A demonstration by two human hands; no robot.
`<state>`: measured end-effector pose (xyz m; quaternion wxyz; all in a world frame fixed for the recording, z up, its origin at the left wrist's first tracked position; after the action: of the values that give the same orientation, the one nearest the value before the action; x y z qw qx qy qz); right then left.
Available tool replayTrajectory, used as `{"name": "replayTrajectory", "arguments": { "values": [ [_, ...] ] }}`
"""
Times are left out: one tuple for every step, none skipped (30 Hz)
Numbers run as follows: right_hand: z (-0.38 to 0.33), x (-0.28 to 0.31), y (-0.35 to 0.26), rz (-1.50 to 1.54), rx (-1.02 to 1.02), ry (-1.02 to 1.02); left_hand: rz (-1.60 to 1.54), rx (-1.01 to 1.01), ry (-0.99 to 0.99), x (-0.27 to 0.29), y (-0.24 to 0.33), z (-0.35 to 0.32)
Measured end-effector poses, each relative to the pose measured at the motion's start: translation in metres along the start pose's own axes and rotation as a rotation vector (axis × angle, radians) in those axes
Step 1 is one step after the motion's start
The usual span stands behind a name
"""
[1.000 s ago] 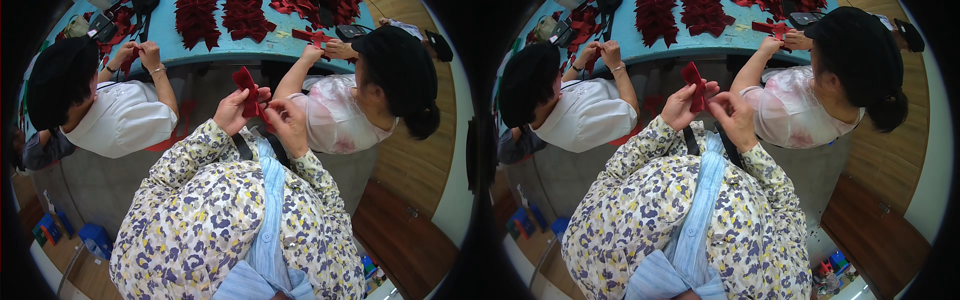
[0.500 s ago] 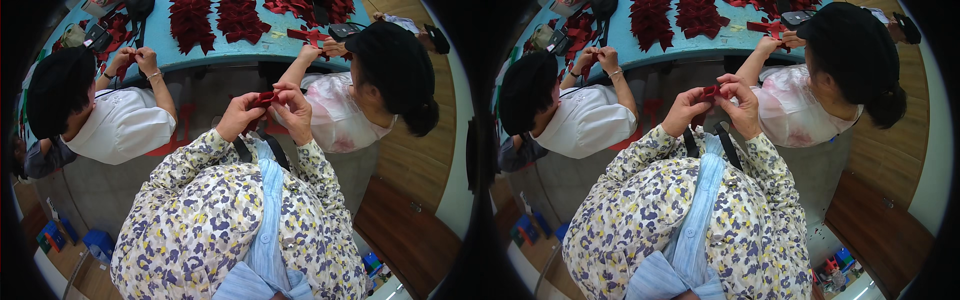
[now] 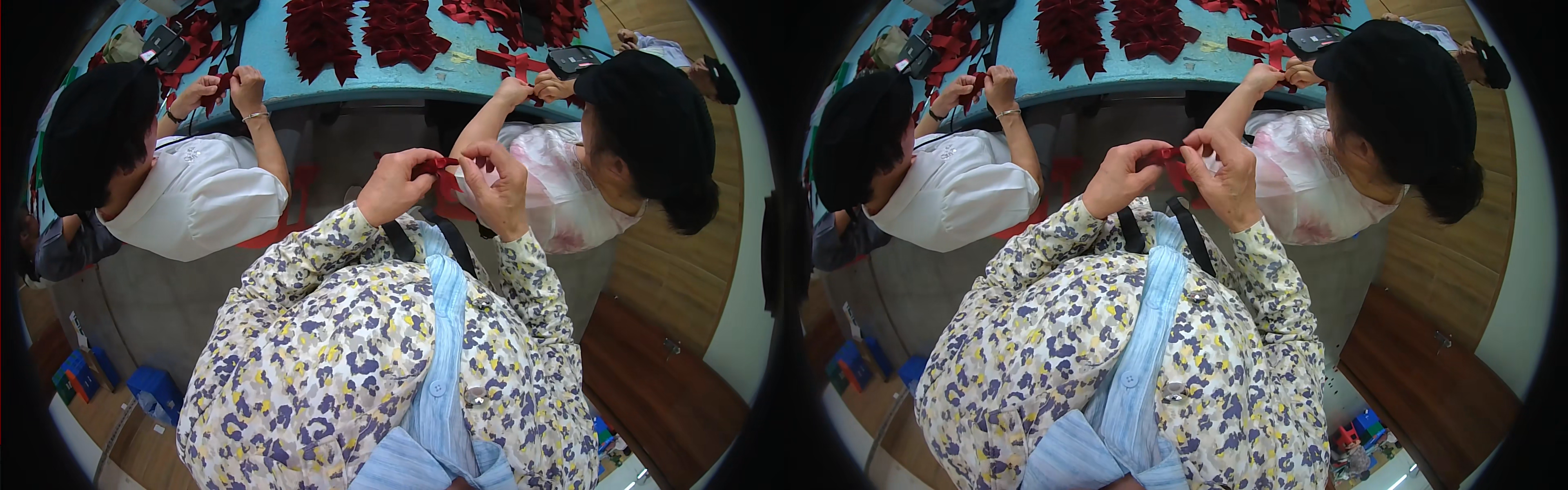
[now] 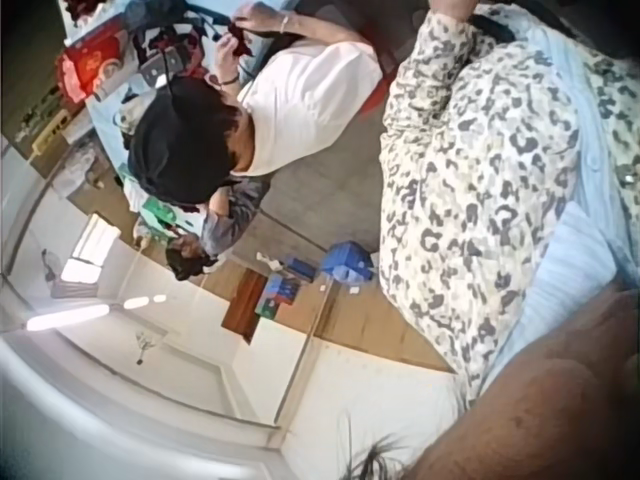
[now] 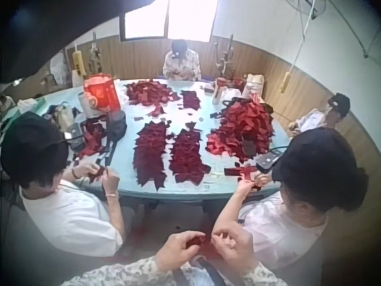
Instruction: Tying red fabric ribbons into decorative bows at a workstation.
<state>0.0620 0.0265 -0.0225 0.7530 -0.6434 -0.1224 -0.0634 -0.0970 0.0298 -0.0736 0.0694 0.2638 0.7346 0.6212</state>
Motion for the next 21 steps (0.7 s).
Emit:
{"name": "replayTrajectory", "arguments": {
  "values": [
    [0.004, -0.002, -0.01, -0.105, 0.188, -0.012, 0.042, -0.061, 0.036, 0.001, 0.002, 0.0],
    [0.006, -0.003, -0.015, -0.104, 0.187, -0.013, 0.083, -0.122, 0.073, 0.001, 0.004, -0.001],
    [0.008, -0.007, -0.022, -0.202, 0.246, -0.063, 0.083, -0.121, 0.073, 0.0, 0.002, -0.001],
    [0.008, -0.011, -0.025, -0.299, 0.305, -0.113, 0.098, -0.161, 0.094, -0.001, -0.001, -0.001],
    [0.007, -0.012, -0.024, -0.297, 0.306, -0.115, 0.114, -0.2, 0.117, -0.001, -0.002, -0.002],
    [0.007, -0.013, -0.018, -0.365, 0.261, -0.155, 0.115, -0.198, 0.119, -0.001, -0.004, -0.002],
    [0.006, -0.015, -0.014, -0.432, 0.215, -0.195, 0.055, -0.158, 0.067, -0.002, -0.008, -0.001],
    [0.005, -0.015, -0.014, -0.432, 0.216, -0.196, -0.006, -0.119, 0.015, -0.002, -0.011, -0.001],
    [0.003, -0.017, -0.013, -0.428, 0.193, -0.217, -0.006, -0.118, 0.016, 0.0, -0.012, -0.001],
    [0.002, -0.018, -0.011, -0.423, 0.17, -0.238, -0.07, -0.077, -0.046, 0.0, -0.015, -0.002],
    [0.001, -0.018, -0.01, -0.423, 0.172, -0.239, -0.132, -0.037, -0.107, 0.0, -0.016, -0.004],
    [0.0, -0.017, -0.006, -0.415, 0.13, -0.235, -0.132, -0.037, -0.106, 0.004, -0.016, -0.005],
    [0.0, -0.017, -0.002, -0.406, 0.089, -0.231, -0.206, -0.02, -0.14, 0.006, -0.016, -0.007],
    [-0.001, -0.018, -0.002, -0.406, 0.091, -0.234, -0.28, -0.003, -0.172, 0.007, -0.016, -0.009],
    [-0.003, -0.017, -0.001, -0.333, 0.023, -0.208, -0.28, -0.003, -0.169, 0.009, -0.017, -0.01],
    [-0.004, -0.017, 0.001, -0.261, -0.045, -0.181, -0.379, 0.035, -0.167, 0.01, -0.019, -0.012],
    [-0.006, -0.019, 0.001, -0.26, -0.044, -0.183, -0.478, 0.073, -0.165, 0.01, -0.021, -0.013],
    [-0.008, -0.019, 0.002, -0.206, -0.079, -0.142, -0.478, 0.073, -0.163, 0.01, -0.021, -0.014],
    [-0.01, -0.019, 0.004, -0.152, -0.114, -0.101, -0.477, 0.067, -0.15, 0.01, -0.021, -0.015],
    [-0.011, -0.02, 0.006, -0.152, -0.114, -0.102, -0.475, 0.061, -0.139, 0.01, -0.019, -0.015],
    [-0.012, -0.02, 0.008, -0.124, -0.11, -0.066, -0.476, 0.061, -0.138, 0.01, -0.018, -0.016]
  ]
}}
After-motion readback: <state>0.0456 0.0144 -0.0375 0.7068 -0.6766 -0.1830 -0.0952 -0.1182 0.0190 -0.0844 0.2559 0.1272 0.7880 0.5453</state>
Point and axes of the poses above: each hand's wrist, its own z-axis towards the middle knuckle, its own x-axis out of the back of the hand, y = z × x, the point moved 4 cm from there along z, towards the middle knuckle, and after that the axes turned 15 degrees about z, right-handed, at the moved point
